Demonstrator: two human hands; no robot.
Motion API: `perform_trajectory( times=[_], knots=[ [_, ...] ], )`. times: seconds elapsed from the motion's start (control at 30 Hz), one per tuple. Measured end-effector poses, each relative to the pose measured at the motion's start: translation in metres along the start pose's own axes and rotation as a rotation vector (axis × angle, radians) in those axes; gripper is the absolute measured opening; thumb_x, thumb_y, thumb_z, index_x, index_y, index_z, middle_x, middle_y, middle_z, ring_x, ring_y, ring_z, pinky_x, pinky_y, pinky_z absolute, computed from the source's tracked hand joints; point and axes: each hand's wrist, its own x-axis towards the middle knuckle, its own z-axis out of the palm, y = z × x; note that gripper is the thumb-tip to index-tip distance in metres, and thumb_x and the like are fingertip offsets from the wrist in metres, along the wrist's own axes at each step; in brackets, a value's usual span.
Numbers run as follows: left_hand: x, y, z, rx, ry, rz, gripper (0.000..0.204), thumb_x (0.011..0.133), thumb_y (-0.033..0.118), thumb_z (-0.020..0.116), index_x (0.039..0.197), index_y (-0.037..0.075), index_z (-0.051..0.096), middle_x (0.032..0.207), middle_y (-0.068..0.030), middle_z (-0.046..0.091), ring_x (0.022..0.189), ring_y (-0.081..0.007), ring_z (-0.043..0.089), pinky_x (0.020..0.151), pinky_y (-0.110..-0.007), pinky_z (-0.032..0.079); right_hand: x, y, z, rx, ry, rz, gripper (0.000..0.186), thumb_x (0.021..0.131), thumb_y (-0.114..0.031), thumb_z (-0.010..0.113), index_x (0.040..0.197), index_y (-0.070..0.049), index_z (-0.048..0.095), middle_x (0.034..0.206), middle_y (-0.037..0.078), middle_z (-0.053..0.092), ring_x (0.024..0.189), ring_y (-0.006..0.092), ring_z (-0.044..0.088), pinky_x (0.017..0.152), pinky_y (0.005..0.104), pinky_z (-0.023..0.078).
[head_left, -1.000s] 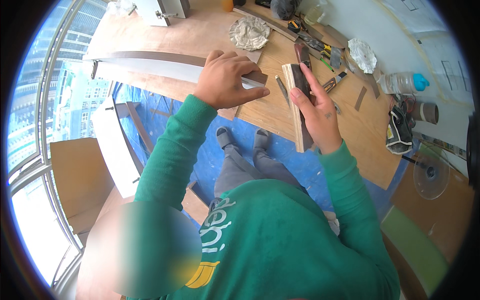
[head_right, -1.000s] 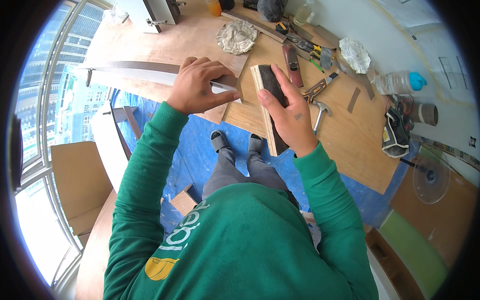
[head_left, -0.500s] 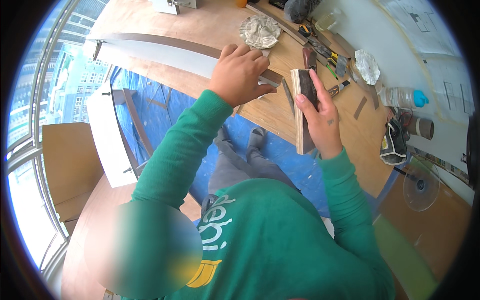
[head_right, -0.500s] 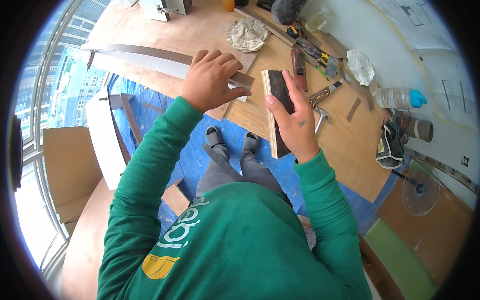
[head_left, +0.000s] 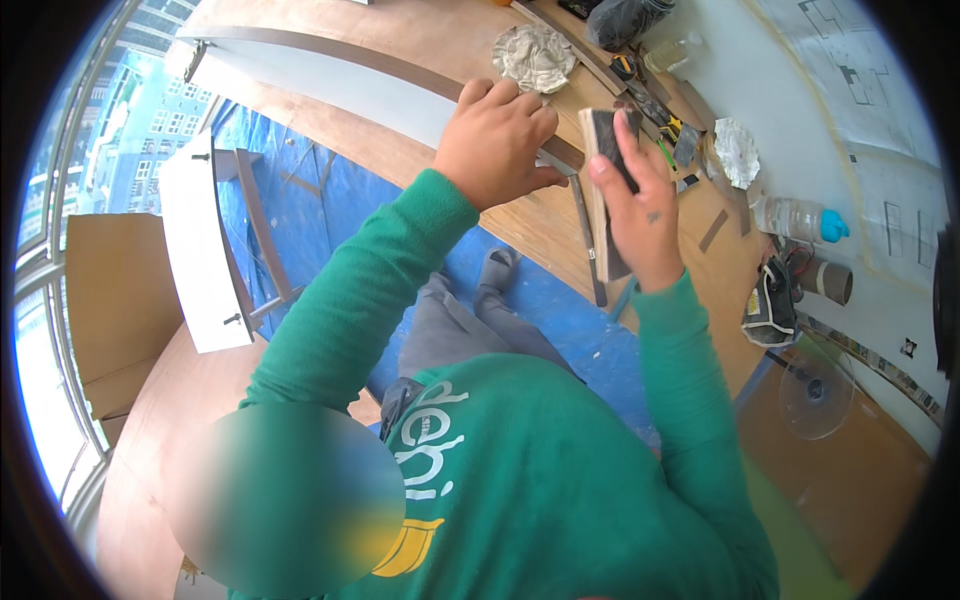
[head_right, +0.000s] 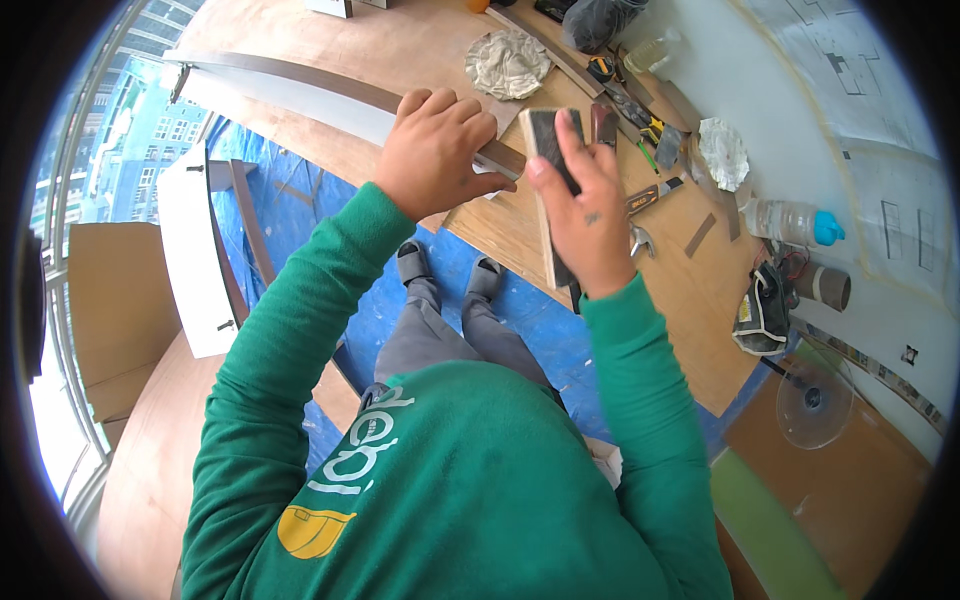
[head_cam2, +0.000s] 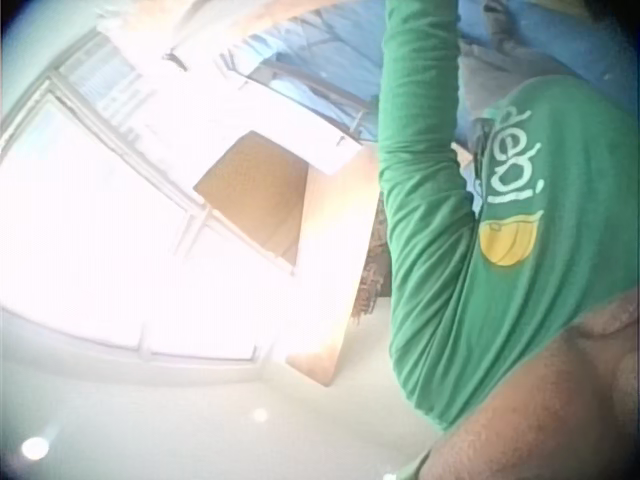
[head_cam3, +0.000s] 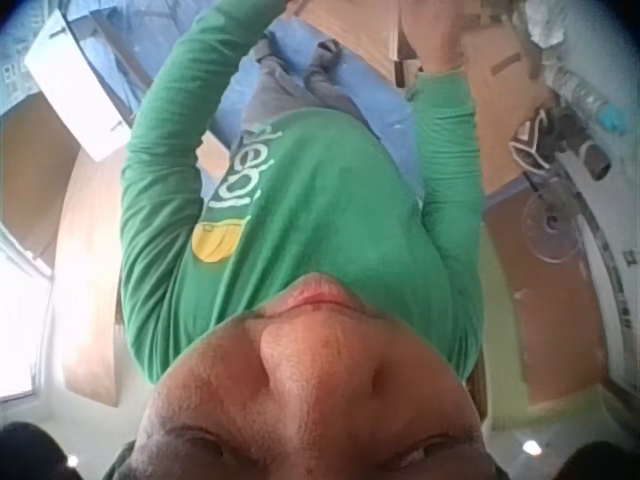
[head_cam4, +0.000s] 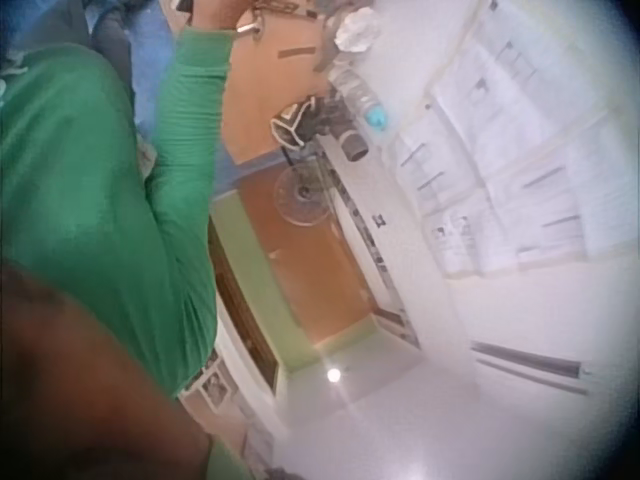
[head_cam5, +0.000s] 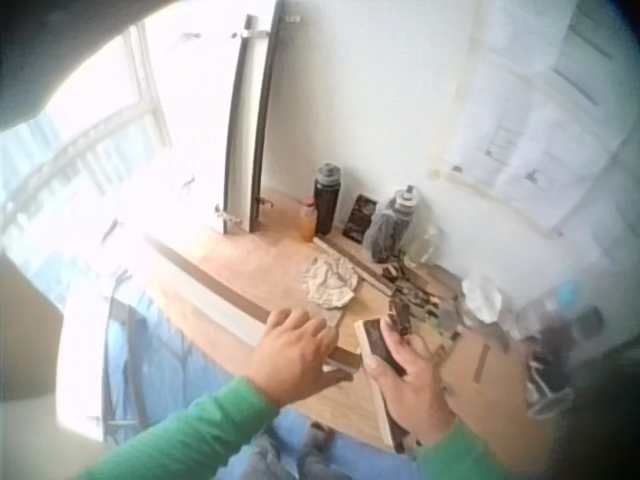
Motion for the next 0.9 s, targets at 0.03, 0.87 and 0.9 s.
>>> perform_trajectory(
  times=[0.03,0.87,0.9],
  knots=[
    [0.001,-0.001,0.0,0.002,0.003,-0.002,0.057,0.065,0.055,0.093,0.095,0.014,0.068,0.094,-0.0015,0.062,0.1,-0.0257,0.061,0.098,-0.042,0.044,0.008,0.004,-0.003,-0.027,-0.003,-0.012,0.06,0.103,-0.022,0.077,0.157,-0.003,0.058,0.115,0.012,0.06,0.101,0.0215,0.063,0.094,0.0337,0.054],
    [-0.009,0.007,-0.003,-0.047,-0.064,-0.071,0.056,0.067,0.049,0.093,0.1,0.013,0.065,0.103,-0.0017,0.066,0.109,-0.0249,0.061,0.102,-0.043,0.044,0.007,-0.013,-0.004,-0.076,-0.11,-0.018,0.059,0.107,-0.019,0.072,0.162,-0.004,0.054,0.118,0.011,0.06,0.109,0.0198,0.061,0.098,0.0339,0.05],
    [-0.009,0.008,-0.003,-0.044,-0.061,-0.066,0.056,0.067,0.049,0.093,0.1,0.013,0.065,0.104,-0.0016,0.066,0.109,-0.025,0.061,0.102,-0.043,0.044,0.004,-0.013,-0.005,-0.117,-0.116,-0.029,0.059,0.107,-0.019,0.072,0.162,-0.003,0.054,0.117,0.011,0.06,0.109,0.0198,0.062,0.099,0.0337,0.05]
  ],
)
